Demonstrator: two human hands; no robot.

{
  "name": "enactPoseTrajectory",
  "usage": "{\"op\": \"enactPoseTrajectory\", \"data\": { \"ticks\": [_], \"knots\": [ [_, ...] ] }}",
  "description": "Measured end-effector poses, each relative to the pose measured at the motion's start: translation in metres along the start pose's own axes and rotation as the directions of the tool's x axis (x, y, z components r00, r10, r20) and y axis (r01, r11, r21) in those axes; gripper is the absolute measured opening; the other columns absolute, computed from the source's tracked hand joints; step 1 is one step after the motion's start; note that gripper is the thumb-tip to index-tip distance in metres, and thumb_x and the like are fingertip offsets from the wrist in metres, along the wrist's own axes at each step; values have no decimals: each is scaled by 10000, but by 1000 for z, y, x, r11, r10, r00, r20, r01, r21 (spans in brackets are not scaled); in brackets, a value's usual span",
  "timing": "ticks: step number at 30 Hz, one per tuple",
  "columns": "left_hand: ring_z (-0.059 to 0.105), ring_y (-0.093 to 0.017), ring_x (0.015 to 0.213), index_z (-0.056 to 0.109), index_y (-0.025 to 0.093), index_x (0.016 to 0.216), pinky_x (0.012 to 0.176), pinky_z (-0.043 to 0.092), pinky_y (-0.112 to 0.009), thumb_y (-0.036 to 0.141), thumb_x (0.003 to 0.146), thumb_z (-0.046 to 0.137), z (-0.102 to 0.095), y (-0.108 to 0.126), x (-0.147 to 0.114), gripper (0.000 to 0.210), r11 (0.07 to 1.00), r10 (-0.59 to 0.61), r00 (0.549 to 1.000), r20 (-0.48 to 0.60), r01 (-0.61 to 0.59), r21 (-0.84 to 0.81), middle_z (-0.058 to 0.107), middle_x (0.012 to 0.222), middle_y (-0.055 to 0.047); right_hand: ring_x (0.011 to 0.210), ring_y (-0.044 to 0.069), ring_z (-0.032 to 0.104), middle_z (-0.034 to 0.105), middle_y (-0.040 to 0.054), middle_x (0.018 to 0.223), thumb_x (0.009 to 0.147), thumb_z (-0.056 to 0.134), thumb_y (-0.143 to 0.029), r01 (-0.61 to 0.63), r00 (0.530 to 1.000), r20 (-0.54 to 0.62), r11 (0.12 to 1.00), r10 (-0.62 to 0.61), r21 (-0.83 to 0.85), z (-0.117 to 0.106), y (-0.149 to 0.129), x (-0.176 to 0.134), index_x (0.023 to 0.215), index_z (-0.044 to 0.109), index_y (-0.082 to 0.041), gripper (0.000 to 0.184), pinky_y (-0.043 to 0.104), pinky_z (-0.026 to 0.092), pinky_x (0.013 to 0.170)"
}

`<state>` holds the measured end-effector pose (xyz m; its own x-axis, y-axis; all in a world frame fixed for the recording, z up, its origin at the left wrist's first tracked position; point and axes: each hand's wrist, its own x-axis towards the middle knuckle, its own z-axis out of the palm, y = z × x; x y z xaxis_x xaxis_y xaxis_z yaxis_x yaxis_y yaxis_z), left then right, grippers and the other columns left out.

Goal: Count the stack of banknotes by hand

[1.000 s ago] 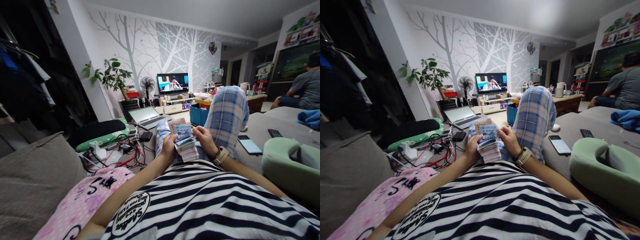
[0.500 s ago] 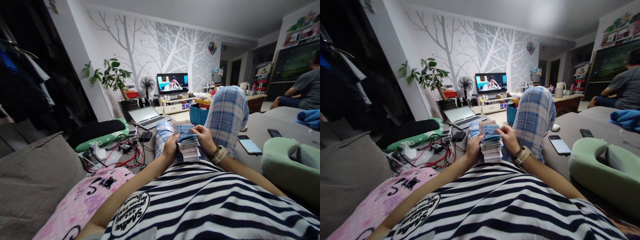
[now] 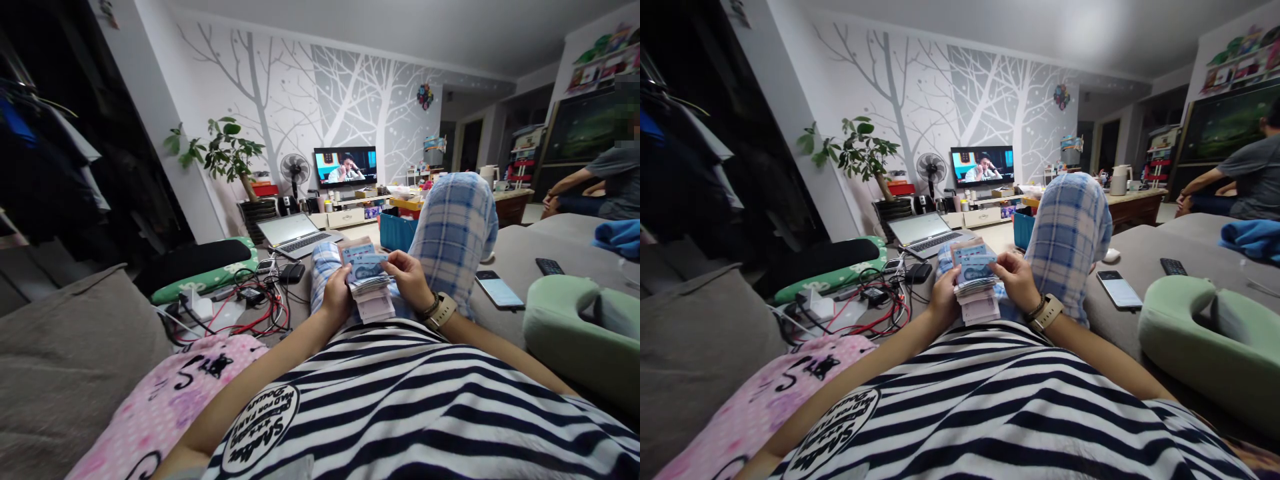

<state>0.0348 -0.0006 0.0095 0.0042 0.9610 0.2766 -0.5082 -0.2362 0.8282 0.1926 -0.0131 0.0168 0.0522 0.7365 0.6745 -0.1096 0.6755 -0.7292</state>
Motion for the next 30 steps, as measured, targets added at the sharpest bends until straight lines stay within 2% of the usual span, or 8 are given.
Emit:
{"op": "enactPoseTrajectory", "data": {
  "ticks": [8, 18, 24, 30],
  "knots": [
    [660, -270, 900, 686, 177, 736, 828, 524, -383, 341, 707, 668, 9, 8, -8, 167, 999, -26, 999, -21, 25, -38, 681, 698, -52, 554, 122, 407, 478, -35, 586, 723, 702, -509, -28, 999, 14, 999, 29, -33, -2, 1, -1, 676, 568, -209, 332, 266, 341, 538],
    [661, -286, 924, 661, 186, 692, 831, 522, -396, 345, 701, 671, 15, 14, -13, 160, 998, -41, 999, 1, 41, -51, 687, 702, -58, 550, 110, 448, 538, -33, 631, 669, 752, -481, -82, 997, 8, 995, 81, 65, 0, -2, -1, 730, 618, -205, 313, 245, 374, 515],
    [651, -254, 860, 643, 188, 647, 814, 513, -362, 340, 694, 683, 13, 13, -12, 164, 1000, -29, 999, -36, 29, -6, 644, 634, -29, 546, 120, 437, 512, -31, 607, 715, 694, -539, -51, 999, 8, 999, 51, -15, -1, -4, -2, 694, 595, -212, 341, 262, 378, 521],
    [604, -198, 702, 642, 191, 620, 761, 495, -324, 312, 691, 664, 10, 11, -11, 142, 1000, -3, 998, -55, 5, 25, 586, 563, 5, 531, 120, 416, 455, -39, 570, 744, 671, -556, -29, 1000, 6, 998, 29, -47, -2, -4, -3, 659, 563, -219, 364, 266, 364, 515]
  ]
}}
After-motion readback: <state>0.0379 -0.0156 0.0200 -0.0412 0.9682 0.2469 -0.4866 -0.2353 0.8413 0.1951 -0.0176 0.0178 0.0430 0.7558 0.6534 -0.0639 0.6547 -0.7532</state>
